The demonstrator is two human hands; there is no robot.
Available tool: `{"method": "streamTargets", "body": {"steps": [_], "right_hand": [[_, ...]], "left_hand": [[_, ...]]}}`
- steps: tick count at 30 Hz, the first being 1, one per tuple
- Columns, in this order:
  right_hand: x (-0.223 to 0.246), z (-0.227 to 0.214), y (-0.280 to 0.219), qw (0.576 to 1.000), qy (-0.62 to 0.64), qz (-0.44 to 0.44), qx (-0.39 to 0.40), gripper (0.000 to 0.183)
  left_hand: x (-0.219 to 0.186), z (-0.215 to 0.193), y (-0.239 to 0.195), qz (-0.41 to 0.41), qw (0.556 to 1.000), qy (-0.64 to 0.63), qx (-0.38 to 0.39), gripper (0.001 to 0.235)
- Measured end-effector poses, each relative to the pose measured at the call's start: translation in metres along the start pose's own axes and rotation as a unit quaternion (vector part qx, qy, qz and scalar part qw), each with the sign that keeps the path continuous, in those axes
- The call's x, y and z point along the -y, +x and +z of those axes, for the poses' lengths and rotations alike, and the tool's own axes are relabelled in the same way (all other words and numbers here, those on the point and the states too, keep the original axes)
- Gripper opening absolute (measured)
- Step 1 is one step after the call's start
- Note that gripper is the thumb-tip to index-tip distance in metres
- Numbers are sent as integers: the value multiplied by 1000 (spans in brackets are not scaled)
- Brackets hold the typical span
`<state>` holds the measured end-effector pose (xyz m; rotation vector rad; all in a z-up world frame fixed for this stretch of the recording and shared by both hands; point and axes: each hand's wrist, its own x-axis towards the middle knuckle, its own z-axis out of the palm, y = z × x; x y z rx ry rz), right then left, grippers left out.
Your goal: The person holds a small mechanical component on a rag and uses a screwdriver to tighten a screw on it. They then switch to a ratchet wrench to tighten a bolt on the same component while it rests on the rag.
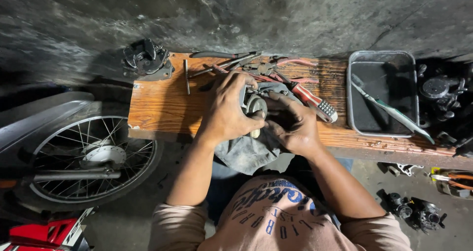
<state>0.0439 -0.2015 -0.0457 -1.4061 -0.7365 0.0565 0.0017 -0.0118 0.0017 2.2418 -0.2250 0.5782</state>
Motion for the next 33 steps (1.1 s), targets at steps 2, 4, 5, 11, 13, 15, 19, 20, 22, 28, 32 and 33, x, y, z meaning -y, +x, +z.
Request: {"method": "streamTargets", "body": {"steps": [2, 4, 5, 11, 13, 15, 19, 20, 22, 28, 32, 33], "right_hand": [[5, -8, 7, 998, -58, -36, 12, 50], [8, -12, 10, 990, -116, -73, 25, 47], [10, -13, 11, 986, -138, -91, 34, 45], [2, -18, 9, 960, -232, -128, 86, 52], [0, -17, 11, 951, -260, -133, 99, 54], [-1, -17, 13, 940, -279, -159, 113, 53], [5, -15, 18, 935, -277, -189, 117, 50], [4, -15, 19, 931, -280, -202, 116, 50], [-1, -13, 19, 928, -280, -219, 117, 49], [-24, -14, 13, 909, -308, -263, 99, 41], [-22, -12, 16, 904, -308, -283, 93, 42], [-20, -11, 17, 902, -309, -289, 90, 44]], "left_hand": [[1, 2, 0, -2, 1000, -1, 3, 51], [3, 3, -2, -5, 1000, -2, 4, 51], [5, 3, -2, -5, 1000, 1, 4, 51], [6, 4, -3, -3, 1000, 5, 2, 51], [5, 4, -3, 2, 1000, 7, 0, 51], [7, 5, -3, 11, 1000, 21, -4, 51], [4, 1, 0, 9, 1000, 22, -3, 53], [4, 2, 0, 10, 1000, 29, -3, 52], [3, 0, -1, 9, 999, 39, -4, 52], [4, 3, 0, 11, 1000, 25, -3, 53], [4, 2, 2, 13, 1000, 21, 2, 53], [4, 3, 2, 11, 1000, 10, 3, 53]]}}
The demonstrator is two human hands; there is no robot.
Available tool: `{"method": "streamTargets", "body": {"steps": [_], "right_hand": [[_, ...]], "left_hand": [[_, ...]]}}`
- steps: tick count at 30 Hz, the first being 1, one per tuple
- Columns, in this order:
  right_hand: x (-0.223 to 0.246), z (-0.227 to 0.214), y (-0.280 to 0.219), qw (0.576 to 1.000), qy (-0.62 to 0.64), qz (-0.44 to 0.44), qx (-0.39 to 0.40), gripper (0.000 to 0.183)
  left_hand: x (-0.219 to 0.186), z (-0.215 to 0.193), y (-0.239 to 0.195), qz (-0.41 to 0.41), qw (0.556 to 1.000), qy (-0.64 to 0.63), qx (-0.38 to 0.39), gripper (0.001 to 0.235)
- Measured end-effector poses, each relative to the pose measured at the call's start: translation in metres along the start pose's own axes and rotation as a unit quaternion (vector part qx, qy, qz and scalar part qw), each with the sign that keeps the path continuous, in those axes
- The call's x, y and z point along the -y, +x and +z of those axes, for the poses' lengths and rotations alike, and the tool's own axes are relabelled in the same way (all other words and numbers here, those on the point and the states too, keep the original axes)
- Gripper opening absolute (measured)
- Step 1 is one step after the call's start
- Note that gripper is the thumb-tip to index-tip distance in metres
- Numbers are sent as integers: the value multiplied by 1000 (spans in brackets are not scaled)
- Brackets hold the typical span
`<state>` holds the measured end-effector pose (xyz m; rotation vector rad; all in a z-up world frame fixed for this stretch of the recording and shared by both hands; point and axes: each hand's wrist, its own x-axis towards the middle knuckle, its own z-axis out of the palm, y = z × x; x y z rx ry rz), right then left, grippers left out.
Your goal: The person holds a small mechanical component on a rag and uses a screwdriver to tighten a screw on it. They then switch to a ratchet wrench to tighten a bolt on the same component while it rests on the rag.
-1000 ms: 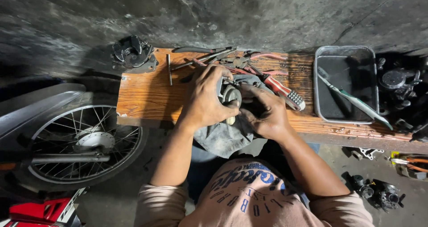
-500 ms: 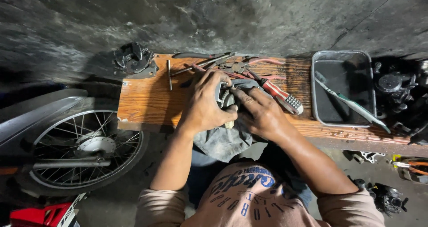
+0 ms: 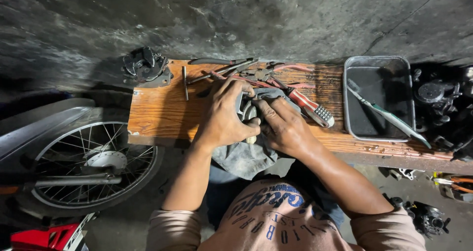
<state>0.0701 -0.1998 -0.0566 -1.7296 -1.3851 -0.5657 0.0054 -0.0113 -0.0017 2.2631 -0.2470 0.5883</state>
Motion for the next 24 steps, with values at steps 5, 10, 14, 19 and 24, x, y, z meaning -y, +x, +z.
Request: {"method": "streamTargets", "body": {"steps": [5, 10, 14, 19, 24], "right_hand": [[-1, 2, -1, 1000, 0, 5, 7, 44], [-1, 2, -2, 1000, 4, 2, 12, 44], [5, -9, -1, 999, 14, 23, 35, 46], [1, -50, 4, 993, 6, 47, 104, 54], [-14, -109, 11, 969, -174, 73, 160, 57]], "left_hand": [[-1, -2, 1, 10, 1000, 9, -6, 52], [1, 0, 0, 10, 1000, 11, -10, 52], [1, 0, -2, 10, 999, 29, -8, 54], [-1, -3, -1, 10, 999, 39, -11, 51], [8, 3, -6, 7, 999, 33, -10, 51]]}}
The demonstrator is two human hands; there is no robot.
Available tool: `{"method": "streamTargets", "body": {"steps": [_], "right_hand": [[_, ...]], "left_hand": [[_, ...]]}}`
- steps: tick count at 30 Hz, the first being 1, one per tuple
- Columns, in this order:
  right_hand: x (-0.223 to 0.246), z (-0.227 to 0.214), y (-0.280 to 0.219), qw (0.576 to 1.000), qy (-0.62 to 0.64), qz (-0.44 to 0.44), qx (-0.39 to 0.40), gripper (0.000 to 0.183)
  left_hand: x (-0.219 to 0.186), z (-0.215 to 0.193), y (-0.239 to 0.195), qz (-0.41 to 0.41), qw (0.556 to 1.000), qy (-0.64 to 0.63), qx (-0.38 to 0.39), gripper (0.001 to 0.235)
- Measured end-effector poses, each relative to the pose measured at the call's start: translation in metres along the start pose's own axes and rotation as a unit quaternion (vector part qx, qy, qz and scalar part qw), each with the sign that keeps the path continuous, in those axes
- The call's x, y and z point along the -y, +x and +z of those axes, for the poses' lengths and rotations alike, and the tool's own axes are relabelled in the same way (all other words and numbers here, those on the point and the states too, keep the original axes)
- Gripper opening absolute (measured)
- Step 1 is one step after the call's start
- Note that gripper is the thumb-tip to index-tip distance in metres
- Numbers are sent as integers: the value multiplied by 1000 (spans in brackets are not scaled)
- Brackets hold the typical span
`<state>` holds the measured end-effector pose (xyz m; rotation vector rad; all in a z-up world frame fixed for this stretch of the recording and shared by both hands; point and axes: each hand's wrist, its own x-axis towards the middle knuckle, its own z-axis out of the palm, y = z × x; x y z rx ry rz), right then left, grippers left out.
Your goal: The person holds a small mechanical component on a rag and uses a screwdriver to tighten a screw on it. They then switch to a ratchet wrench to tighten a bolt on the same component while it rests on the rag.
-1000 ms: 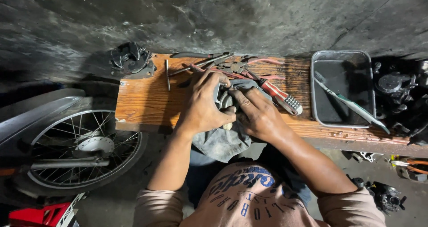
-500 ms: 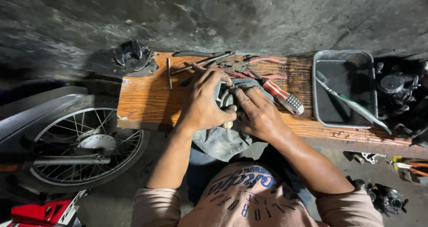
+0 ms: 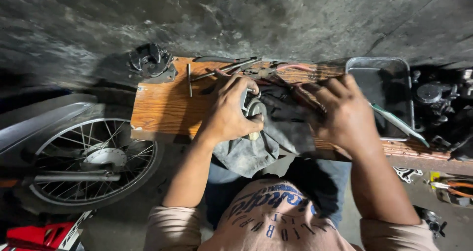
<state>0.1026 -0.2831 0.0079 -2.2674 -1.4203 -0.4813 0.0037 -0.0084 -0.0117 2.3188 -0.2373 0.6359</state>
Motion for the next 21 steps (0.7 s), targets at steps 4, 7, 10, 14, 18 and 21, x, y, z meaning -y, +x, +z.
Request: {"method": "streamTargets", "body": {"steps": [4, 7, 10, 14, 18, 21], "right_hand": [[23, -14, 4, 984, -112, 117, 70, 54], [29, -10, 2, 969, -151, 153, 125, 51], [24, -2, -3, 961, -157, 183, 135, 57], [23, 0, 0, 966, -163, 172, 106, 45], [0, 38, -8, 965, -197, 142, 100, 42], [7, 56, 1, 970, -179, 130, 99, 42]], "left_hand": [[3, 3, -3, -1, 1000, -12, 5, 52], [3, 4, -4, -3, 1000, -20, 4, 52], [5, 6, -4, 5, 1000, -3, -1, 51], [2, 4, -3, 1, 1000, -9, 4, 51], [1, 0, -1, -6, 1000, -4, 3, 51], [3, 3, -3, -4, 1000, 13, -3, 53]]}}
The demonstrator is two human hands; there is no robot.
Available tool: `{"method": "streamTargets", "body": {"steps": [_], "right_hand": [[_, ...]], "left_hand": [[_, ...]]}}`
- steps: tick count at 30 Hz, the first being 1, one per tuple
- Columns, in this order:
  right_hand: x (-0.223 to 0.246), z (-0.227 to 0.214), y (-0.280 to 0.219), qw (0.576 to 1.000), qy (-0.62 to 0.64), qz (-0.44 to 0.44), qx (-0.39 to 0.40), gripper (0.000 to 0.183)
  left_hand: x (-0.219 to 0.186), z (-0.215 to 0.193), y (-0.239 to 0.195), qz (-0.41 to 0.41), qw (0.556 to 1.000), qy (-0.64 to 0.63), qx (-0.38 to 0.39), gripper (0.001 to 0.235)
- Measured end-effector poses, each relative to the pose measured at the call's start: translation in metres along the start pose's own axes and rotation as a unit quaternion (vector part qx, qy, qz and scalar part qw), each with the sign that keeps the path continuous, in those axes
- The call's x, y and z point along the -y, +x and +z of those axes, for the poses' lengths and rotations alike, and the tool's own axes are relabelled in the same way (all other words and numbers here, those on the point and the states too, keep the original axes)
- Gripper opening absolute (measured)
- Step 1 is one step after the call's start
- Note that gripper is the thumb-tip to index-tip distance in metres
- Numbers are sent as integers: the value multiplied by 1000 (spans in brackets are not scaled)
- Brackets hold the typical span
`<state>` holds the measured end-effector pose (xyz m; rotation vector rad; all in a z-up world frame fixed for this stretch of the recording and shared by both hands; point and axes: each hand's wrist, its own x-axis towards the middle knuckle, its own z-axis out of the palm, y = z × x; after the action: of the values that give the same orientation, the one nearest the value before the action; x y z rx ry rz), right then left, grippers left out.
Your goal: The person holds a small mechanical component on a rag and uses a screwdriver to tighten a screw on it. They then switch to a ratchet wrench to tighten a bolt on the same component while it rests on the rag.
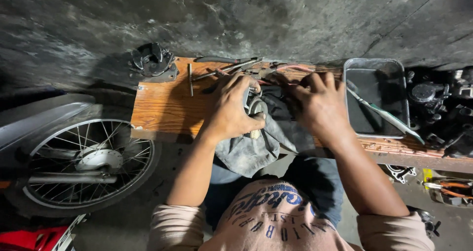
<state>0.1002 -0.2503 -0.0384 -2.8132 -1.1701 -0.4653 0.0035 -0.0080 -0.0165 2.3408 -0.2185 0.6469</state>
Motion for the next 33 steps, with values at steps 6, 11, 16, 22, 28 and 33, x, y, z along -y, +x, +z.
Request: {"method": "streamTargets", "body": {"steps": [6, 11, 16, 22, 28, 33], "right_hand": [[16, -6, 12, 999, 42, 15, 1, 28], [15, -6, 14, 998, 63, 6, -21, 24], [5, 4, 12, 992, 118, 13, -38, 28], [4, 26, 7, 914, 376, -71, -133, 23], [16, 15, 10, 857, 474, -73, -186, 13], [31, -6, 17, 816, 524, -103, -220, 10]], "left_hand": [[-11, -13, 4, 12, 1000, -20, 8, 52], [-8, -8, 3, 11, 999, -45, 9, 52], [-2, -2, 0, 6, 997, -72, 2, 53], [-9, -13, 8, 27, 996, -82, 24, 52], [31, -10, -4, -18, 981, -191, 39, 58], [51, -24, 5, -38, 958, -275, 77, 58]]}}
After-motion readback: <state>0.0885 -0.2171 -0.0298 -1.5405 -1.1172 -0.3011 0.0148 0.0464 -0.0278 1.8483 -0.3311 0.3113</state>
